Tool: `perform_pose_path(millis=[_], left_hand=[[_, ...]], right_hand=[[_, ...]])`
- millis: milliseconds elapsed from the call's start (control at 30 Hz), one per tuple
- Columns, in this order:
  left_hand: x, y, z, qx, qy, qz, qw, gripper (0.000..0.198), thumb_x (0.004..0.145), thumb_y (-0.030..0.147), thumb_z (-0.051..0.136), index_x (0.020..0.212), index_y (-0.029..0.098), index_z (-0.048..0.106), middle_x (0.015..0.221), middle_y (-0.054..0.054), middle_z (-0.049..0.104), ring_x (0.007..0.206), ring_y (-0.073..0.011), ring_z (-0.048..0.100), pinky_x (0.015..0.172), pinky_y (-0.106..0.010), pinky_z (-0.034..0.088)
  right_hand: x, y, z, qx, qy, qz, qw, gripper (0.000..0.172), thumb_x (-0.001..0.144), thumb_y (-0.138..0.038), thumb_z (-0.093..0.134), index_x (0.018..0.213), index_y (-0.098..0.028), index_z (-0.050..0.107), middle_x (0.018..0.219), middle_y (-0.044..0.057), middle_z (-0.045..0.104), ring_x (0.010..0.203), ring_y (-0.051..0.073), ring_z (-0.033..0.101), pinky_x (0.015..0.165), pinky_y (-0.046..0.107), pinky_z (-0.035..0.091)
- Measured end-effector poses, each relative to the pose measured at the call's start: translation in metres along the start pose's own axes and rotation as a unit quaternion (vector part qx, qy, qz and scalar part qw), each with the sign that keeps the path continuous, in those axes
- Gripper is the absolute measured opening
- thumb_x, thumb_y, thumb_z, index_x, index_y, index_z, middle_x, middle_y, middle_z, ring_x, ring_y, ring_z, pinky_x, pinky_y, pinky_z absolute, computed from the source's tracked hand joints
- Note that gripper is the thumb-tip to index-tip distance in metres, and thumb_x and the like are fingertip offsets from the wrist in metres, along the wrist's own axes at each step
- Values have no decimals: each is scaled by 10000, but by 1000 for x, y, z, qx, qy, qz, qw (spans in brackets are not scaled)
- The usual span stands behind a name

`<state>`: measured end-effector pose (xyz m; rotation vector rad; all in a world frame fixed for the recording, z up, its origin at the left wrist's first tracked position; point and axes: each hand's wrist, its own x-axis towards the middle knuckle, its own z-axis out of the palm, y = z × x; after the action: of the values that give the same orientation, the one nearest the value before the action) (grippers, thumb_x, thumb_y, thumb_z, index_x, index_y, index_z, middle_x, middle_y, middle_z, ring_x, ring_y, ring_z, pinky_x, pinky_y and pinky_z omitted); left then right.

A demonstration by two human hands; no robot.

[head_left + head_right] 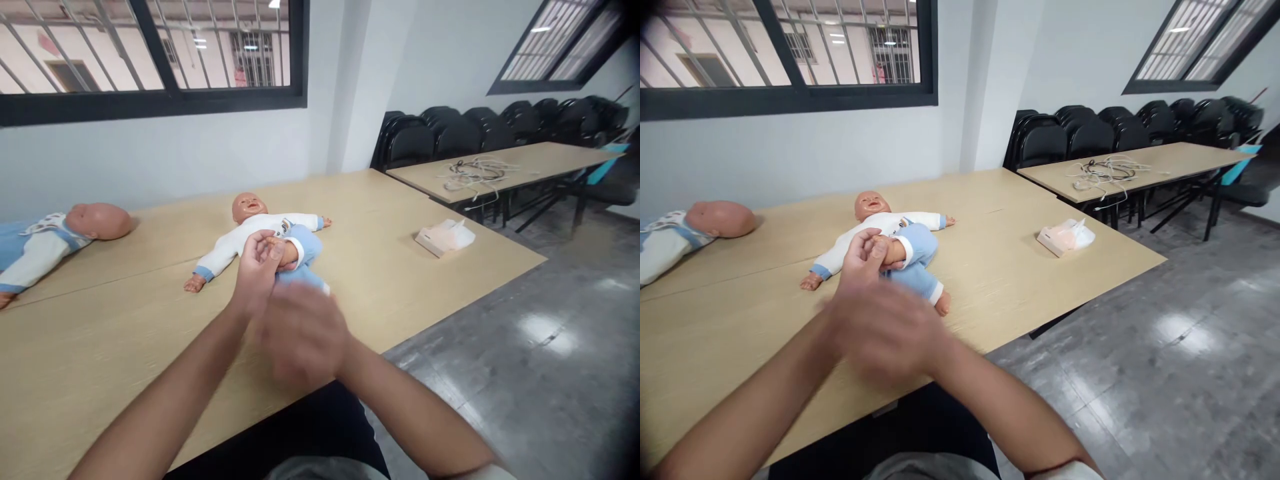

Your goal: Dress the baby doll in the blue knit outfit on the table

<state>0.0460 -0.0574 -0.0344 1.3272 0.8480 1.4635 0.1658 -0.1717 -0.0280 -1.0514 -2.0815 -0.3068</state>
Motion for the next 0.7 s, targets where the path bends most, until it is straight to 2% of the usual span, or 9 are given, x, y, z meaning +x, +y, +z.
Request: perform_pose_path(millis=[67, 167, 267, 333, 400, 467, 533, 600, 700], left_hand=[[-3, 3, 1, -3, -25, -15, 1000, 452, 909, 496, 709, 1244, 234, 555, 1149, -89, 713, 1074, -228, 726, 842, -350, 644], [-5, 2, 2, -26, -112, -31, 993, 520, 963, 537, 625, 1382, 239, 550, 1311, -134, 698, 1153, -240, 713, 982, -408, 607], [-5, -3, -1, -30, -250, -45, 967, 583, 1003, 548, 550, 1502, 250, 505, 1439, -160, 644, 1222, -272, 693, 1087, -483, 548], [-2, -9, -7, 35, -290, -17, 956, 532, 1016, 517, 528, 1474, 248, 554, 1457, -150, 636, 1301, -293, 646, 1147, -519, 491], [3, -18, -16, 165, -225, 61, 958, 470, 997, 462, 565, 1411, 246, 614, 1481, -128, 618, 1397, -316, 557, 1213, -550, 399], [9, -29, -26, 304, -113, 119, 938, 500, 942, 423, 636, 1400, 226, 619, 1487, -140, 603, 1436, -360, 491, 1235, -583, 329], [15, -40, -36, 389, -48, 113, 913, 552, 908, 424, 664, 1405, 190, 611, 1439, -175, 624, 1397, -400, 504, 1205, -610, 331], [22, -47, -45, 404, -62, 74, 909, 500, 922, 440, 628, 1339, 165, 648, 1349, -181, 675, 1309, -391, 570, 1156, -583, 382], [31, -50, -56, 332, -88, 34, 938, 392, 959, 466, 543, 1156, 166, 704, 1223, -138, 731, 1171, -325, 644, 1083, -475, 453]], right_hand=[[5, 24, 3, 15, 0, 24, 1000, 565, 886, -206, 550, 1446, -151, 593, 1503, 135, 596, 1496, 295, 466, 1198, 535, 444], [3, 55, 16, 49, -1, 95, 994, 826, 883, -161, 567, 1651, -142, 265, 1683, 181, 343, 1601, 320, 254, 1262, 595, 345], [-5, 77, 24, 69, 34, 180, 981, 773, 970, -259, 554, 1663, -194, 220, 1635, 188, 422, 1541, 329, 386, 1230, 597, 398], [-12, 87, 21, 71, 69, 236, 967, 715, 989, -336, 570, 1637, -219, 292, 1573, 190, 498, 1465, 343, 486, 1181, 595, 448], [-20, 95, 14, 80, 106, 280, 951, 666, 980, -396, 599, 1585, -224, 381, 1539, 195, 525, 1402, 351, 541, 1113, 578, 506], [-30, 99, 7, 96, 142, 331, 928, 634, 948, -442, 645, 1511, -222, 455, 1502, 195, 550, 1327, 341, 594, 1018, 532, 569], [-44, 100, 1, 102, 160, 382, 904, 638, 889, -480, 711, 1423, -203, 501, 1414, 198, 605, 1223, 327, 650, 930, 484, 600], [-59, 98, -3, 91, 152, 420, 890, 637, 829, -506, 758, 1330, -189, 523, 1295, 191, 661, 1126, 319, 684, 897, 466, 597], [-80, 92, -12, 64, 116, 443, 887, 614, 791, -545, 762, 1239, -200, 526, 1181, 164, 698, 1058, 320, 696, 907, 469, 574]])
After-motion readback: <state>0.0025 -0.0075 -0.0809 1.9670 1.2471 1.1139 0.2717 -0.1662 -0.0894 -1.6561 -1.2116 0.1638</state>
